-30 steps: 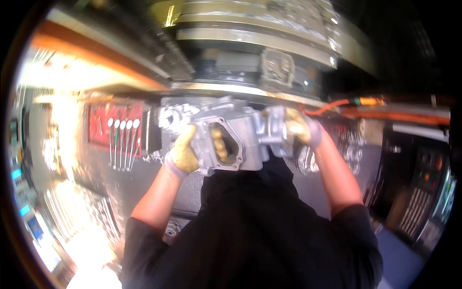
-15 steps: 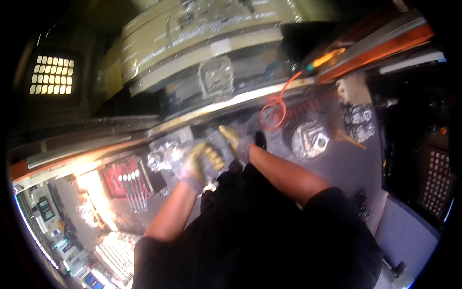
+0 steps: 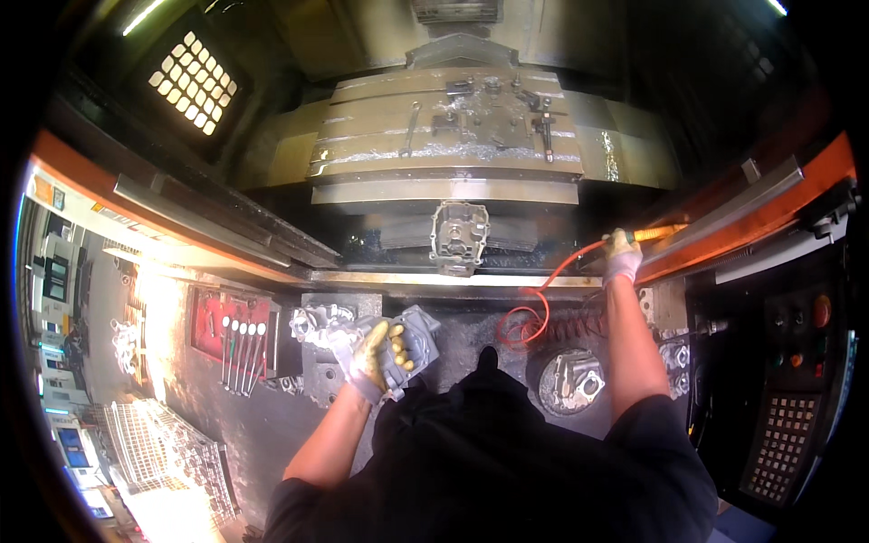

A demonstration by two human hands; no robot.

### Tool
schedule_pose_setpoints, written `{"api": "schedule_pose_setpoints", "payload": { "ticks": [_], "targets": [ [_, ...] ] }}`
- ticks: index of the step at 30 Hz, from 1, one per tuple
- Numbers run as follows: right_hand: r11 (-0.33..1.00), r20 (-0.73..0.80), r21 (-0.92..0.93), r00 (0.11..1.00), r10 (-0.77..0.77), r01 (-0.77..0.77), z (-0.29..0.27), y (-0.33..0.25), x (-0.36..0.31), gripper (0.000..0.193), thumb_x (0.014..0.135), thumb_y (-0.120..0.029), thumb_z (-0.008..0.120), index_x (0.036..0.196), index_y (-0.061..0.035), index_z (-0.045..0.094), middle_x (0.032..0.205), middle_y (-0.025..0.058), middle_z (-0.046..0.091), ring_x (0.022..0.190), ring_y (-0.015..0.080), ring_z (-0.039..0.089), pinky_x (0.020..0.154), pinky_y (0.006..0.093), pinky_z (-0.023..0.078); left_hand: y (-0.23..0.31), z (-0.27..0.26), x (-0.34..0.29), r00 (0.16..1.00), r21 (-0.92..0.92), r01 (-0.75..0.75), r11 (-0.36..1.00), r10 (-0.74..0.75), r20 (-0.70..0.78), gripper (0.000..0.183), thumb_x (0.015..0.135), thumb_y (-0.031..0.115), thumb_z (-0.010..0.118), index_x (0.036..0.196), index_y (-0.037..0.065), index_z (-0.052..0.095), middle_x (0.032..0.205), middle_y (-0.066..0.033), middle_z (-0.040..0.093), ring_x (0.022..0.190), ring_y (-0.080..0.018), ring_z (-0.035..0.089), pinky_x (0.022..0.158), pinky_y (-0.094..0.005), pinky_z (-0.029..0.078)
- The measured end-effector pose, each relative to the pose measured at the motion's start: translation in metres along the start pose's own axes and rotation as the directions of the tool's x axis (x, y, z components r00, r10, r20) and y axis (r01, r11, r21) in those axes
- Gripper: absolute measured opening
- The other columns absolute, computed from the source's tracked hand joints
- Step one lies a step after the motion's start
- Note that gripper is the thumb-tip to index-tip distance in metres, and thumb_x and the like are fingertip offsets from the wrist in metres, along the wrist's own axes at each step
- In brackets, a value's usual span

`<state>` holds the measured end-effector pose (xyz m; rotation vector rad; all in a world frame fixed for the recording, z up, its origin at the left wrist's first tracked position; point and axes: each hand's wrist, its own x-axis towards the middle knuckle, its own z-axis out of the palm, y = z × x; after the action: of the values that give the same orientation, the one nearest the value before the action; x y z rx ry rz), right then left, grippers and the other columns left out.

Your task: The person picks up metal parts and places them onto a jig inside a machine. They use an air blow gun to clean surfaces, secure the parts with a wrench, use a file on a component, and close the machine door.

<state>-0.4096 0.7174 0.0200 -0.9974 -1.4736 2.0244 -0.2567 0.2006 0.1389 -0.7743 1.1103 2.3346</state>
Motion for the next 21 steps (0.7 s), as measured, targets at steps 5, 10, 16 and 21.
{"api": "schedule_pose_setpoints", "payload": {
  "ticks": [5,10,16,21],
  "targets": [
    [0.928,0.619,-0.191,0.773,-0.139,0.319,0.035,0.019,-0.129,0.013,0.097,-0.016,0.059,0.088,-0.0063,0.064,0.081,0.0025,0.067,0.070,0.0144,0.062,0.063,0.0299,0.051,-0.002,-0.020,0.034,0.986,0.309,-0.064,0.949,0.012,0.167,0.053,0.096,0.054,0.064,0.111,0.004,0.066,0.084,-0.0037,0.065,0.071,-0.0186,0.061,0.070,-0.0350,0.053],
    [0.617,0.739,-0.661,0.517,0.432,0.427,0.055,0.045,-0.311,0.053,0.090,-0.042,0.076,0.126,-0.0045,0.063,0.104,0.0124,0.073,0.095,0.0200,0.069,0.085,0.0359,0.054,-0.002,-0.021,0.049,0.913,0.414,-0.102,0.905,-0.079,0.399,0.080,0.090,0.061,0.068,0.143,0.004,0.048,0.122,-0.0103,0.063,0.115,-0.0252,0.061,0.092,-0.0436,0.055],
    [0.302,0.722,-0.546,0.622,-0.303,0.781,0.051,0.001,-0.408,0.083,0.080,-0.016,0.078,0.152,-0.0049,0.038,0.134,0.0250,0.058,0.116,0.0438,0.063,0.095,0.0464,0.054,0.009,-0.013,0.028,0.972,0.305,-0.052,0.951,-0.022,0.235,0.035,0.099,0.032,0.063,0.119,0.003,0.064,0.114,-0.0099,0.067,0.099,-0.0202,0.066,0.083,-0.0338,0.056],
    [0.443,0.777,-0.576,0.628,0.035,0.687,0.042,0.020,-0.428,0.072,0.089,-0.016,0.071,0.152,-0.0031,0.039,0.141,0.0257,0.054,0.124,0.0378,0.061,0.104,0.0393,0.049,-0.007,-0.026,0.019,0.909,0.286,0.224,0.932,-0.306,0.283,0.043,0.096,0.043,0.068,0.116,0.005,0.063,0.108,-0.0111,0.067,0.099,-0.0257,0.067,0.083,-0.0382,0.057]
  ]
}}
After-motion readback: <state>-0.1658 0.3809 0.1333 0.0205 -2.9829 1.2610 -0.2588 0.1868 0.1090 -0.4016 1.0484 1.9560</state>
